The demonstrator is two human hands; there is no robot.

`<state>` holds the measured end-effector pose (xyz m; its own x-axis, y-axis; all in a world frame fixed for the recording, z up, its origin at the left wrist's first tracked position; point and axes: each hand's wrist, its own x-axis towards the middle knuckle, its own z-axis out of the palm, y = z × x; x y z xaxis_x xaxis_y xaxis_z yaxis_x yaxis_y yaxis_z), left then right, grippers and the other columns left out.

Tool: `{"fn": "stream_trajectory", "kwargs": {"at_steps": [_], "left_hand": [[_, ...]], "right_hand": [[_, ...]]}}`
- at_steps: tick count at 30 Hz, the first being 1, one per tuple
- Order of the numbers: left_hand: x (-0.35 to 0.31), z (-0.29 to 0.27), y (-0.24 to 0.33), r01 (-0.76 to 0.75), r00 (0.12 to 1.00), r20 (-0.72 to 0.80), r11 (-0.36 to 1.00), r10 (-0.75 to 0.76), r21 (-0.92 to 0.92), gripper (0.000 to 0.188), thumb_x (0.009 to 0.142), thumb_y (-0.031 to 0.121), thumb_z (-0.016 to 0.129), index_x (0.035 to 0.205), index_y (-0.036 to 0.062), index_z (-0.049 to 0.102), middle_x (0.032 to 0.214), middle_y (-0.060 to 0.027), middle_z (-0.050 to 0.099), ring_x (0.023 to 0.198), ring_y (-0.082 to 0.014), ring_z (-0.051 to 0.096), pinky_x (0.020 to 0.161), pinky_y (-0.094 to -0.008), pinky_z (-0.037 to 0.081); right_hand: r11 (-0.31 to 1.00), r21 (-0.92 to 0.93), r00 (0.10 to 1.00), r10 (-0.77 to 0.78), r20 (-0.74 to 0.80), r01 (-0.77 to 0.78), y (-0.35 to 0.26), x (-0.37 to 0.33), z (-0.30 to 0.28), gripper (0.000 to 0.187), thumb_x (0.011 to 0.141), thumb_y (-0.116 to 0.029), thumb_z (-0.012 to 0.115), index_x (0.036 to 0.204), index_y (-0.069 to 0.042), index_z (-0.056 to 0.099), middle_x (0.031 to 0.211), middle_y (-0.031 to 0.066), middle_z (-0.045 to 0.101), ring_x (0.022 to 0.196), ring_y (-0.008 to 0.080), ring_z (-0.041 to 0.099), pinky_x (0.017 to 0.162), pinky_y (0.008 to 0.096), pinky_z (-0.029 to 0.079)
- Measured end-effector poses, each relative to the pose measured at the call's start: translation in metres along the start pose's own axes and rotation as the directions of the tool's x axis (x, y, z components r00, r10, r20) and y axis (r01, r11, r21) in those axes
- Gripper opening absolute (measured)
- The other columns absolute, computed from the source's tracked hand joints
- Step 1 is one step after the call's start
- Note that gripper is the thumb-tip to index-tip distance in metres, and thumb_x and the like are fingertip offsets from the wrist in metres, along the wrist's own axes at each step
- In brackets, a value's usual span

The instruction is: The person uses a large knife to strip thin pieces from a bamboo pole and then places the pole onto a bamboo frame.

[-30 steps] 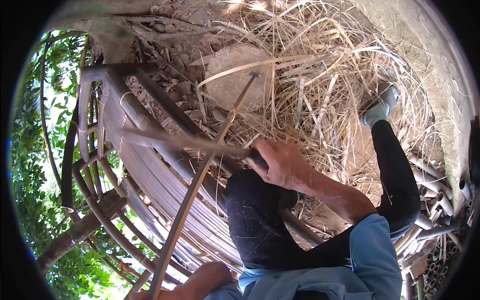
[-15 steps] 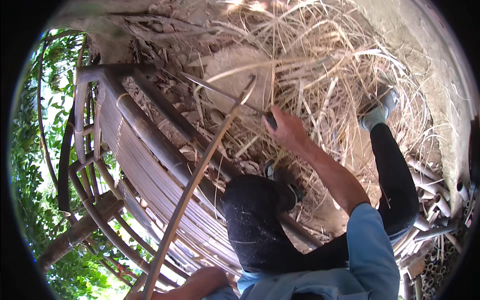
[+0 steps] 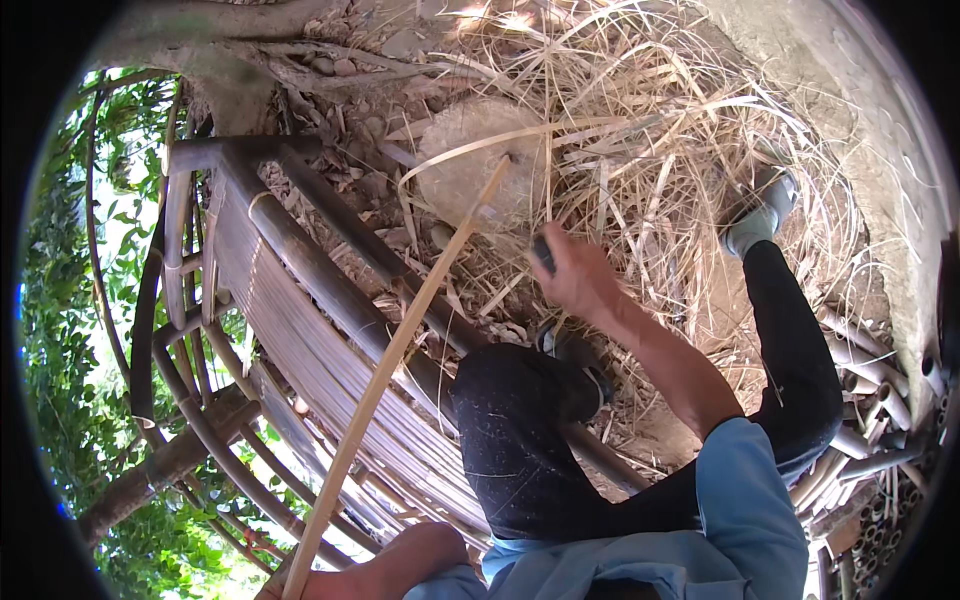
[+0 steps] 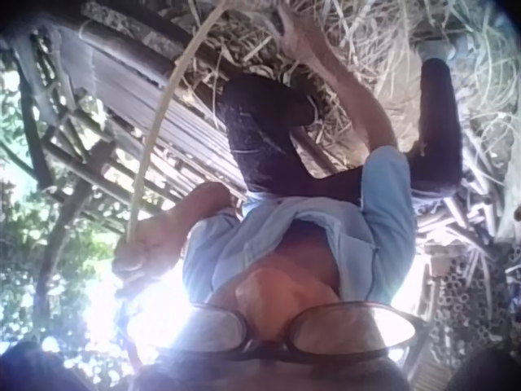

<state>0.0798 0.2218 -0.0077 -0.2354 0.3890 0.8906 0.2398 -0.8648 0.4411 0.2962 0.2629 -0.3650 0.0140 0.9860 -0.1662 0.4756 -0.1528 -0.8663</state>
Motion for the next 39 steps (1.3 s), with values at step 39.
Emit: {"fn": "stream_trajectory", "kwargs": {"at_steps": [39], "left_hand": [[-0.014, 0.018, -0.015, 0.069, 0.991, -0.096, 0.973, -0.092, -0.22, 0.015, 0.106, 0.027, 0.053, 0.097, 0.0167, 0.059, 0.067, 0.0066, 0.034, 0.051, -0.0062, 0.031, 0.044, -0.0229, 0.025]], "right_hand": [[0.996, -0.069, 0.994, -0.054, -0.094, 0.048, -0.005, -0.007, -0.004, 0.027, 0.102, -0.029, 0.061, 0.101, -0.005, 0.05, 0.066, 0.0097, 0.059, 0.05, 0.0161, 0.06, 0.036, 0.0322, 0.045]]}}
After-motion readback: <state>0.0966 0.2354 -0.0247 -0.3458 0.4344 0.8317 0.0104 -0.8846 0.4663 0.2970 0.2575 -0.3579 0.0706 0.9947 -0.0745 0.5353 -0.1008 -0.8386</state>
